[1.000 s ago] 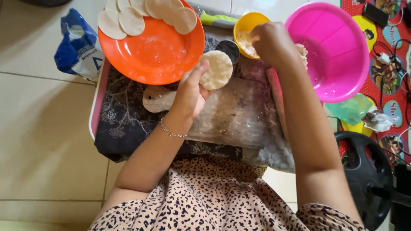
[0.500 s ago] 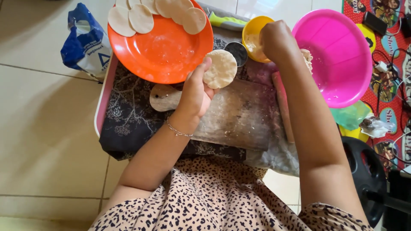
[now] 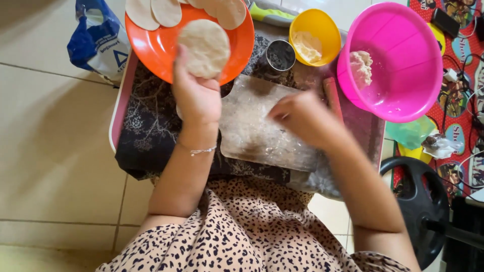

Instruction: Preparing dough wrappers by rolling out dough balls and cutting them into circular shapes using a cutter.

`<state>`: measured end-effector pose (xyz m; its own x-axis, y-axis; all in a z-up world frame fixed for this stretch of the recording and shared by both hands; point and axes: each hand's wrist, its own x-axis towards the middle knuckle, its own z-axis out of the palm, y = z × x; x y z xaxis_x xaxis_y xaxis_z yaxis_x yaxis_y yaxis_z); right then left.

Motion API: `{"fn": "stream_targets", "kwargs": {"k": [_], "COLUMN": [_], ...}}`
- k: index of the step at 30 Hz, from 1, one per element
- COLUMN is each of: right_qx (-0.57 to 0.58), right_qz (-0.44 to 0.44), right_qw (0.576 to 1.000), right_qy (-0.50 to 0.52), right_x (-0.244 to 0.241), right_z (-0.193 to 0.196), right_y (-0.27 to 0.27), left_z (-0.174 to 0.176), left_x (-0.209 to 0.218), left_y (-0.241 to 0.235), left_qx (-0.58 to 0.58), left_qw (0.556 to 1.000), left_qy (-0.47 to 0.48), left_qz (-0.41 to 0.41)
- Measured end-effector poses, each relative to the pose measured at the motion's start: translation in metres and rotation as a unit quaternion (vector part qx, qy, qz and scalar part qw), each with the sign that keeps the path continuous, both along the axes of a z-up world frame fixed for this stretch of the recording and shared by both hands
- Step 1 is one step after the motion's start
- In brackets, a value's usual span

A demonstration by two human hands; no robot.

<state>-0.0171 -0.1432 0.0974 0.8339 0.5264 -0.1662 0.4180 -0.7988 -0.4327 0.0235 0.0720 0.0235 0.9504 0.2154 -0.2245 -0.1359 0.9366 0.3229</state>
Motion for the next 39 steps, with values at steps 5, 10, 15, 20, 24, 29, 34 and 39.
{"fn": "stream_targets", "kwargs": {"k": [5,10,15,20,24,29,34,39], "right_qx": [0.079,0.071,0.045,-0.057,-0.082,-0.073,-0.03,0.242], "right_qz": [0.035,-0.003,0.046,-0.053,-0.134,-0.134,-0.161,-0.24], "right_qw": [0.996,0.993,0.995,0.996,0.986,0.984,0.985,0.938], "right_qy": [0.019,-0.09,0.073,-0.033,0.063,0.096,-0.053,-0.064], "right_x": [0.013,0.021,-0.014,0.015,-0.021,-0.027,-0.019,-0.038], "right_z": [-0.004,0.002,0.005,-0.006,0.007,0.014,0.006,-0.014], "right_y": [0.039,0.03,0.004,-0.048,-0.044,-0.064,-0.068,-0.058], "left_z": [0.002,0.005,0.007,0.007,0.005,0.005,0.007,0.008], "left_x": [0.0,0.002,-0.003,-0.003,-0.003,-0.005,-0.004,-0.005], "left_y": [0.017,0.013,0.01,0.004,0.005,0.0,0.002,-0.001], "left_qx": [-0.011,-0.012,-0.015,-0.009,0.012,0.016,0.028,0.031], "left_qw": [0.999,0.999,0.999,0.999,0.999,0.999,0.999,0.999], "left_qy": [-0.025,-0.025,-0.036,-0.038,-0.037,-0.049,-0.043,-0.031], "left_qz": [0.043,0.045,0.018,0.008,0.011,-0.01,0.0,-0.013]}}
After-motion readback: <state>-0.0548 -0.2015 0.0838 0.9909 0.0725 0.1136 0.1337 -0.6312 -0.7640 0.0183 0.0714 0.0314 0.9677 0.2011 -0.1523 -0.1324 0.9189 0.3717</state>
